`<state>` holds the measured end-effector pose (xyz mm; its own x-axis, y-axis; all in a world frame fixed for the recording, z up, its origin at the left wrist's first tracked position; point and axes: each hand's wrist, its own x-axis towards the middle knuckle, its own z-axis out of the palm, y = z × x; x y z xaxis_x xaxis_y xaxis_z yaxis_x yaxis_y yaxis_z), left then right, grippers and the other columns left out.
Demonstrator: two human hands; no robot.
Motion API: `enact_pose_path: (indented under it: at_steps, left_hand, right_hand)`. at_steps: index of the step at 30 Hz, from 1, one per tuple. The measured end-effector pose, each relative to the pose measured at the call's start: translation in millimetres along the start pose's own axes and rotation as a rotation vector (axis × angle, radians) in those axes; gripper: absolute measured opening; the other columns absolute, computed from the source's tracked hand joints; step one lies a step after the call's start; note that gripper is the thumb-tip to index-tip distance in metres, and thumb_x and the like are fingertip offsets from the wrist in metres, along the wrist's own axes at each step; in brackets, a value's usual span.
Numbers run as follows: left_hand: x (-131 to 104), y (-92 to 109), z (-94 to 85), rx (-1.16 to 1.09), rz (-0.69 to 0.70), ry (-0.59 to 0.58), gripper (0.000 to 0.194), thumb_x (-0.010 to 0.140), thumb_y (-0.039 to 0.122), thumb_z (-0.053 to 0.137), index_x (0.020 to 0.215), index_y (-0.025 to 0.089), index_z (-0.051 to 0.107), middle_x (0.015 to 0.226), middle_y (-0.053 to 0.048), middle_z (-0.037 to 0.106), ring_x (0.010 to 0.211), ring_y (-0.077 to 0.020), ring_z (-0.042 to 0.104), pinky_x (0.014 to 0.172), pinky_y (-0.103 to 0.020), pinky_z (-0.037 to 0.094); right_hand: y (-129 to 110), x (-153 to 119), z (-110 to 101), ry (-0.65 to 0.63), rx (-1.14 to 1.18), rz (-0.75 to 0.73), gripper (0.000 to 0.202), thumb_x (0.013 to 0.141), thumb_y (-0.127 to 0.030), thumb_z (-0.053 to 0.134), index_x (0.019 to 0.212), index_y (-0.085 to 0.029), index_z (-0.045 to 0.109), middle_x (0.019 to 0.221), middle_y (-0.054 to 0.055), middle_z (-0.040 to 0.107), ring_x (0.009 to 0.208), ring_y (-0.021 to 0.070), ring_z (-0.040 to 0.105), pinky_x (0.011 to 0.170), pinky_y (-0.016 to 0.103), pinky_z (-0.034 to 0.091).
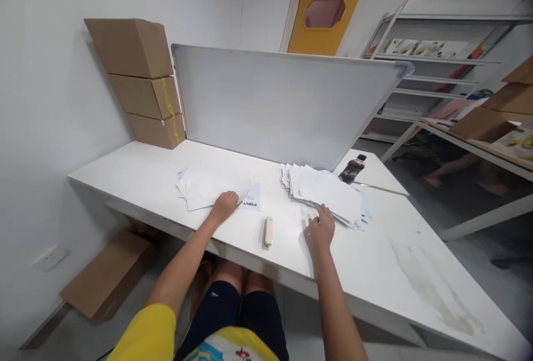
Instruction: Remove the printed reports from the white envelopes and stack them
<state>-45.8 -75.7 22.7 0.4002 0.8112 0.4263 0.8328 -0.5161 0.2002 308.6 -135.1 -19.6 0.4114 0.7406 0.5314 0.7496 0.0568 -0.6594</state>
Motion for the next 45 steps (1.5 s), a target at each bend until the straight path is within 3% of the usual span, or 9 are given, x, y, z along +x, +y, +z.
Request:
enact_pose_path:
  at_steps: [6, 12, 17, 23, 28, 30, 34, 40, 45]
  left_hand:
    - [-11, 23, -8.3, -0.155, -0.074, 0.097, 0.015, 0.091, 0.027, 0.043, 0.084, 0.021, 0.055, 0.087, -0.009, 0.059, 0.089, -0.0231, 0.055, 0.083, -0.036, 0.041]
    - [-74, 99, -11.2, -0.361, -0.178, 0.437, 0.015, 0.090, 0.027, 0.042, 0.090, 0.020, 0.056, 0.090, -0.011, 0.061, 0.092, -0.0247, 0.055, 0.087, -0.041, 0.041]
    - [-124, 156, -16.7, -0.571, -0.018, 0.330, 0.009, 0.085, 0.023, 0.051, 0.085, 0.024, 0.060, 0.092, -0.010, 0.067, 0.095, -0.0241, 0.059, 0.089, -0.042, 0.043]
    - [-133, 185, -28.5, -0.685, 0.181, -0.115, 0.017, 0.084, 0.024, 0.051, 0.087, 0.027, 0.067, 0.100, -0.009, 0.070, 0.105, -0.0245, 0.060, 0.094, -0.043, 0.043]
    - [-144, 188, -21.0, -0.742, 0.294, -0.176, 0.024, 0.084, 0.028, 0.056, 0.106, 0.028, 0.066, 0.112, -0.009, 0.067, 0.117, -0.0257, 0.054, 0.101, -0.043, 0.038]
    - [-158, 180, -9.3, -0.811, 0.133, 0.007, 0.028, 0.081, 0.034, 0.061, 0.108, 0.027, 0.063, 0.113, -0.010, 0.064, 0.116, -0.0264, 0.054, 0.102, -0.043, 0.036]
    - [-185, 153, 17.6, -0.977, -0.712, 0.509, 0.036, 0.082, 0.045, 0.057, 0.111, 0.024, 0.055, 0.114, -0.010, 0.058, 0.108, -0.0228, 0.055, 0.094, -0.038, 0.042]
    - [-187, 134, 14.6, -1.536, -0.867, -0.092, 0.049, 0.070, 0.052, 0.070, 0.104, 0.017, 0.065, 0.096, -0.010, 0.068, 0.088, -0.0223, 0.064, 0.077, -0.032, 0.048]
    - [-172, 146, 3.9, -1.474, -0.830, -0.134, 0.042, 0.066, 0.047, 0.075, 0.092, 0.015, 0.071, 0.086, -0.008, 0.072, 0.083, -0.0221, 0.064, 0.080, -0.032, 0.048]
  right_hand:
    - [-19, -49, -28, -0.091, 0.358, 0.295, 0.047, 0.075, -0.031, 0.043, 0.112, -0.014, 0.066, 0.118, 0.014, 0.064, 0.113, 0.0278, 0.055, 0.098, 0.048, 0.039]
    - [-66, -97, -52, -0.222, 0.781, 0.460, 0.045, 0.075, -0.049, 0.059, 0.102, -0.015, 0.068, 0.091, 0.011, 0.071, 0.076, 0.0213, 0.064, 0.066, 0.034, 0.050]
    - [-120, -156, -63, -0.565, 1.083, 0.651, 0.059, 0.077, -0.061, 0.058, 0.121, -0.021, 0.058, 0.109, 0.012, 0.068, 0.080, 0.0218, 0.067, 0.058, 0.032, 0.052]
    - [-140, -174, -81, -0.516, 1.262, 0.792, 0.058, 0.082, -0.066, 0.048, 0.118, -0.022, 0.060, 0.117, 0.009, 0.066, 0.104, 0.0260, 0.063, 0.077, 0.038, 0.055]
    - [-119, -166, -82, -0.354, 1.108, 0.861, 0.052, 0.067, -0.044, 0.073, 0.112, -0.020, 0.062, 0.093, 0.005, 0.073, 0.085, 0.0248, 0.068, 0.076, 0.036, 0.055]
    - [-104, -164, -82, -0.326, 1.036, 0.847, 0.052, 0.067, -0.040, 0.071, 0.113, -0.019, 0.062, 0.094, 0.006, 0.073, 0.084, 0.0252, 0.068, 0.075, 0.036, 0.054]
    - [-75, -160, -88, -0.274, 0.805, 0.821, 0.052, 0.065, -0.039, 0.069, 0.113, -0.018, 0.063, 0.107, 0.009, 0.071, 0.096, 0.0284, 0.066, 0.081, 0.038, 0.053]
    - [-61, -158, -101, -0.235, 0.723, 0.824, 0.048, 0.062, -0.041, 0.070, 0.104, -0.018, 0.067, 0.105, 0.009, 0.072, 0.099, 0.0300, 0.064, 0.085, 0.040, 0.050]
    - [-60, -156, -104, -0.182, 0.739, 0.858, 0.045, 0.058, -0.042, 0.072, 0.095, -0.016, 0.070, 0.094, 0.009, 0.074, 0.090, 0.0288, 0.065, 0.081, 0.039, 0.050]
